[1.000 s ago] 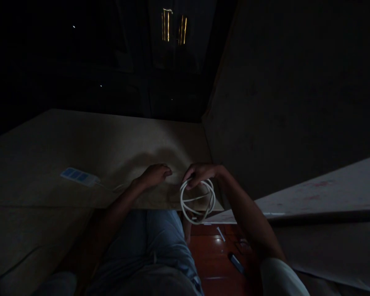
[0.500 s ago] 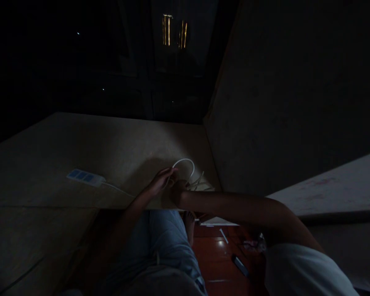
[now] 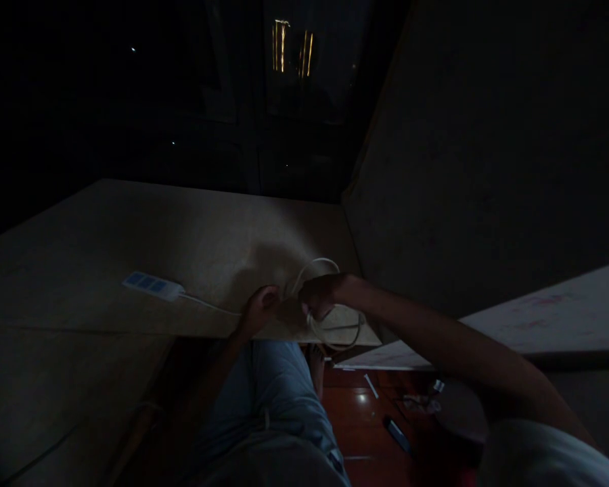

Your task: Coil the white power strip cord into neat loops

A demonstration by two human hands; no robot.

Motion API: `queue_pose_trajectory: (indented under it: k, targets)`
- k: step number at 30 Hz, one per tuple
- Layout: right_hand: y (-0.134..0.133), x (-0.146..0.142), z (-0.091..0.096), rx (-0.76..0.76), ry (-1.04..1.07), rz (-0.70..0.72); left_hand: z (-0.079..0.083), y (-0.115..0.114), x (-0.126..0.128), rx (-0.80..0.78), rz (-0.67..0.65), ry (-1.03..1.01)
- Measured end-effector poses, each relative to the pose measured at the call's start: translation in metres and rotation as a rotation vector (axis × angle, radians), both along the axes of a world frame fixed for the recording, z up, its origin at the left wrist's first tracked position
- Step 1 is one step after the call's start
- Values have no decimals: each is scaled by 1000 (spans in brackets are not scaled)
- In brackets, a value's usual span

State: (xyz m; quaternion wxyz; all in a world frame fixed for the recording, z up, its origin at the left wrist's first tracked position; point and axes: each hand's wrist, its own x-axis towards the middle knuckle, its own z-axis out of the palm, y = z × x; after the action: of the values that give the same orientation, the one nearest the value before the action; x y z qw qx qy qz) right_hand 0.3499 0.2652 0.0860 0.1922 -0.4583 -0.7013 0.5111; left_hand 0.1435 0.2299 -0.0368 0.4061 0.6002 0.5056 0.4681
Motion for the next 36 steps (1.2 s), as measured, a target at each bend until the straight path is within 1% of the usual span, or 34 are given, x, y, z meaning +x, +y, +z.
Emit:
queue_pose_trajectory:
  k: [1,2,3,4,5,6,7,8,10,12,14,16,19,21,23,25,27,29,32,34,36]
  targets:
    - [3,1,20,-107,-135,290,-4,-5,-2,39,12,43]
    - [6,2,39,-191,-221,462,-8,-9,-4,67,28,80]
    - [9,3,55,-242,-253,519,-12,-13,-5,83,44,106]
    - [11,5,67,-258,-223,483,-15,-16,-7,88,58,120]
    - [12,7,74,-269,-160,394,-18,-19,-9,84,69,127]
    - [13,10,76,-275,-83,270,-22,-22,-10,75,77,132]
    - [13,13,73,-275,9,131,-25,-25,-11,64,87,136]
    - [12,16,66,-279,101,-9,-28,-27,-12,52,97,142]
    - [9,22,44,-287,301,-274,-33,-32,-14,15,109,155]
    - [4,25,18,-331,501,-521,-37,-37,-15,-28,114,154]
    - [-5,26,-8,-432,688,-727,-41,-41,-15,-66,120,129]
    - [-15,25,-30,-468,746,-830,-45,-46,-15,-85,146,71]
    - [-33,25,-58,-492,763,-930,-50,-55,-14,-91,234,-70]
    - [-44,26,-71,-511,778,-994,-55,-62,-12,-120,297,-187]
    - [-52,26,-80,-534,798,-1050,-60,-69,-8,-201,330,-312]
    - [-57,25,-84,-547,821,-1090,-64,-76,-1,-307,321,-435]
    - [-62,22,-86,-545,840,-1111,-64,-82,8,-388,295,-527]
    - [-65,17,-85,-494,867,-1100,-59,-86,18,-427,296,-571]
    - [-69,7,-82,-328,931,-1034,-43,-87,29,-508,311,-635]
    - [-71,-3,-79,-251,962,-998,-31,-83,33,-610,263,-699]
    - [-74,-16,-76,-243,991,-965,-21,-76,34,-683,206,-746]
